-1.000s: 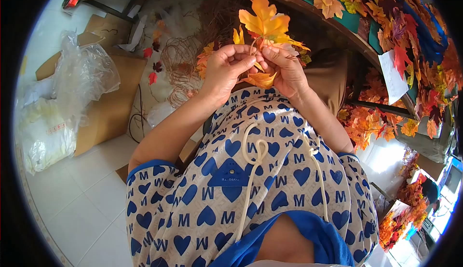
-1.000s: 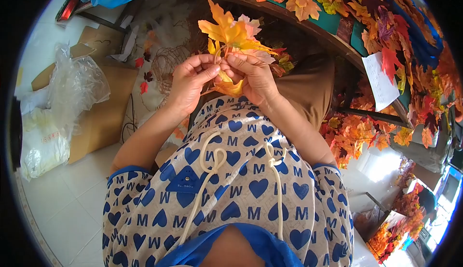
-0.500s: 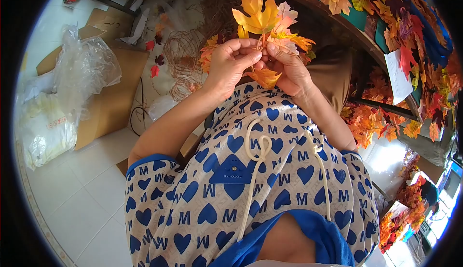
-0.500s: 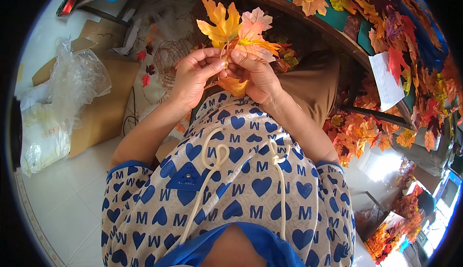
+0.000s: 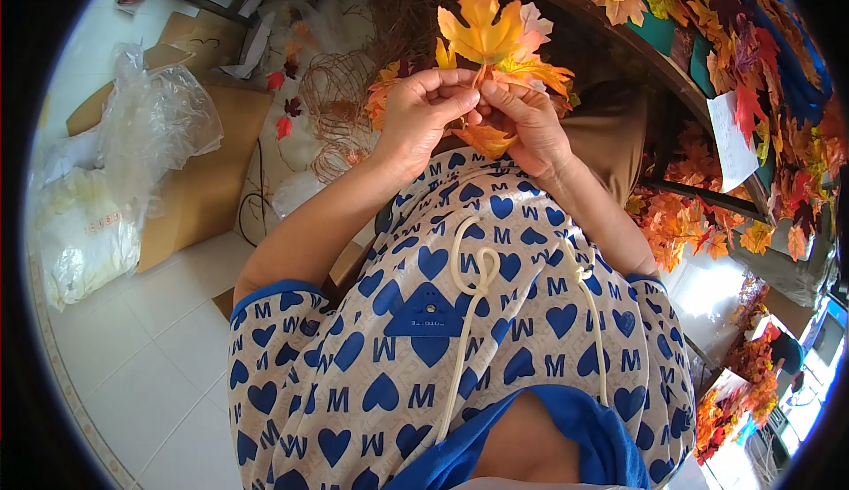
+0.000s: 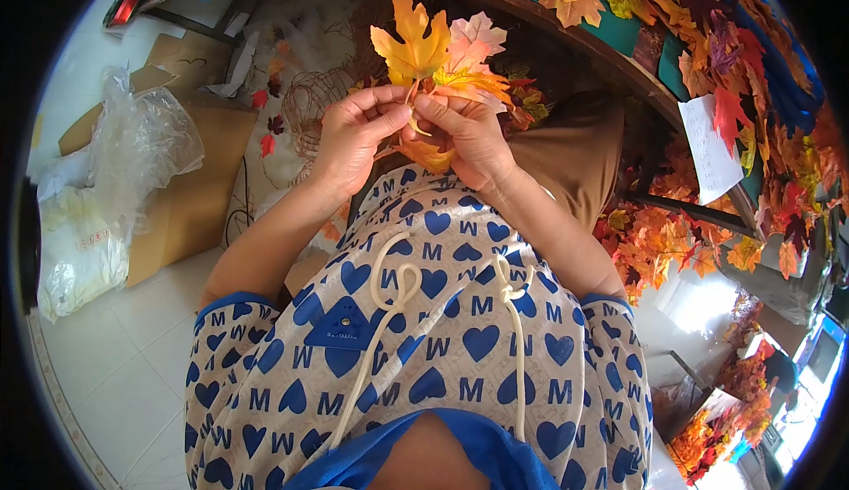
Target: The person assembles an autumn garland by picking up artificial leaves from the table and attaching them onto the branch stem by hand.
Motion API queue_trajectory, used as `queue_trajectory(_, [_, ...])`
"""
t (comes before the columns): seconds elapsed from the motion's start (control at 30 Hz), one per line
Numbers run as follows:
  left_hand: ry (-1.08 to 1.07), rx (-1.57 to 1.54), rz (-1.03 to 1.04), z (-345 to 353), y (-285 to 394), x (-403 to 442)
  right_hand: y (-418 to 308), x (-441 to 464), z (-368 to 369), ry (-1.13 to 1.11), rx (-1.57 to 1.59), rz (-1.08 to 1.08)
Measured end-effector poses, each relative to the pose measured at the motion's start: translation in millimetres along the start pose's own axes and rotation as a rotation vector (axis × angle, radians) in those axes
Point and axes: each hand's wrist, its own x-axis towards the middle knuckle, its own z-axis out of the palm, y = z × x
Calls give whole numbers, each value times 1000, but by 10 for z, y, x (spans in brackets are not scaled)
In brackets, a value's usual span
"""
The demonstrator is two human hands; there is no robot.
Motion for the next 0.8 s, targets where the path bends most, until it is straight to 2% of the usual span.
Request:
queue_trajectory(0.17, [32,21,-45,-13,12,2,3,-25,37,-114,-43,-37])
queue_trajectory(0.27, [16,40,-69,-49,5,25,-19,-17,11,-66,-148,-15])
queue_trajectory(0.33, [-4,91,-75,-77,29,61,0,-3,-7,1,-186,-83])
queue_trajectory(0.4, [53,354,180,-86,51,126,10,64,-78,6,-122,-138])
queue_trajectory(0.53, [-43,529,128,-176,127,159,-47,157,-198,7,48,-210])
queue_trajectory(0.63, [-247,834,263,-112,117,93,-75,174,-250,-2,60,-204])
queue_trajectory(0.7, [-244,888,234,-132,125,90,-66,172,-250,-1,216,-144])
queue_trajectory(0.77, [-246,1089,364,-194,59,143,-76,174,-259,-19,183,-152])
queue_trajectory(0.8, [-249,1082,337,-169,74,136,-84,168,-253,-59,208,-131])
